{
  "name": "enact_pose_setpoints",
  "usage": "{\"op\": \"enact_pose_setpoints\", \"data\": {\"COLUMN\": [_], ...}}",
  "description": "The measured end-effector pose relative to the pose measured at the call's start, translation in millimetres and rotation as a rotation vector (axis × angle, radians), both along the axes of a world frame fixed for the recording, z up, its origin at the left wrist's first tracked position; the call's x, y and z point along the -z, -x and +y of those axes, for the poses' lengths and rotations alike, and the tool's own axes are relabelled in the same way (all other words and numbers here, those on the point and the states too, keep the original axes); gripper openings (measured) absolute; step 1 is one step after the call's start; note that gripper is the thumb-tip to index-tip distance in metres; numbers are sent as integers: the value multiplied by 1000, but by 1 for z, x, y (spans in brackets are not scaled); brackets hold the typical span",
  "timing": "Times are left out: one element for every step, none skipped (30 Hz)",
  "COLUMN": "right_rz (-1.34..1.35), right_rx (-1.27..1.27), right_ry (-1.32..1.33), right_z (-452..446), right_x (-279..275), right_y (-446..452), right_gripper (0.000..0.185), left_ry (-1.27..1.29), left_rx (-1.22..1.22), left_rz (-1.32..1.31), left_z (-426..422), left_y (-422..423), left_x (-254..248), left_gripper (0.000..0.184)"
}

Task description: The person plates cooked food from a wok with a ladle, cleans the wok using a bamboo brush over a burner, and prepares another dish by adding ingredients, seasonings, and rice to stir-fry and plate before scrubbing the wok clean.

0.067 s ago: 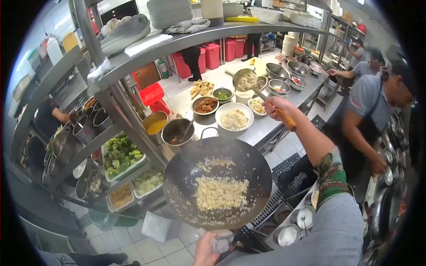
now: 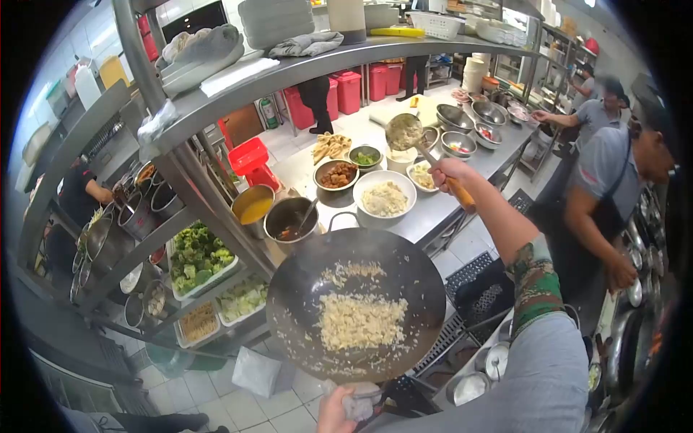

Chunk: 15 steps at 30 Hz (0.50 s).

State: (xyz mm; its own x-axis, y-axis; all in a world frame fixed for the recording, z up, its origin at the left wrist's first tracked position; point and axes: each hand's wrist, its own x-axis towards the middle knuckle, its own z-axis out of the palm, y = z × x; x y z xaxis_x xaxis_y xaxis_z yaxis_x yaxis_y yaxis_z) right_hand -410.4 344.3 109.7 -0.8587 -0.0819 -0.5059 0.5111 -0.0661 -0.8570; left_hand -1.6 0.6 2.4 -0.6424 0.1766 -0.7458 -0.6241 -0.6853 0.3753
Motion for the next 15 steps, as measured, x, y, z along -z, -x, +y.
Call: {"op": "enact_pose_setpoints", "data": {"right_rz": [4, 122, 241, 374, 378, 418, 455, 449, 450, 445, 437, 442, 490, 534, 538], "right_rx": [-6, -116, -225, -682, -679, -558, -438, -622, -621, -478, -336, -335, -121, 91, 93], "right_ry": [5, -337, -680, -1490, -1486, -1510, -1528, -1582, -1576, -1554, -1528, -1526, -1486, -1435, -1432], "right_z": [14, 40, 55, 23, 24, 24, 19, 17, 13, 10, 6, 1, -5, -9, -11], "right_x": [25, 66, 88, 49, 69, 96, 104, 105, 109, 110, 111, 114, 116, 114, 112], "right_y": [30, 71, 95, 62, 70, 83, 85, 88, 89, 88, 84, 77, 66, 57, 54], "right_gripper": [27, 22, 18, 13, 13, 13, 16, 16, 16, 18, 20, 20, 23, 27, 27], "left_ry": [5, -1, -7, 74, 80, 65, 52, 58, 81, 100, 102, 110, 118, 121, 117], "left_rx": [-6, -22, -39, 36, 36, 35, 33, 33, 34, 33, 30, 15, 0, -2, -1], "left_rz": [4, -22, -47, -21, -19, -18, -20, -21, -61, -97, -93, -53, -12, -9, -63], "left_z": [1, 1, 2, 4, 5, 6, 6, 7, 7, 8, 8, 7, 5, 0, -8], "left_y": [0, 0, -1, -4, -3, -1, 1, 3, 4, 5, 2, -4, -10, -19, -30], "left_x": [0, 1, 1, -1, -13, -27, -35, -35, -34, -33, -34, -37, -39, -38, -33], "left_gripper": [39, 38, 36, 34, 34, 34, 34, 34, 34, 34, 34, 34, 34, 34, 34]}}
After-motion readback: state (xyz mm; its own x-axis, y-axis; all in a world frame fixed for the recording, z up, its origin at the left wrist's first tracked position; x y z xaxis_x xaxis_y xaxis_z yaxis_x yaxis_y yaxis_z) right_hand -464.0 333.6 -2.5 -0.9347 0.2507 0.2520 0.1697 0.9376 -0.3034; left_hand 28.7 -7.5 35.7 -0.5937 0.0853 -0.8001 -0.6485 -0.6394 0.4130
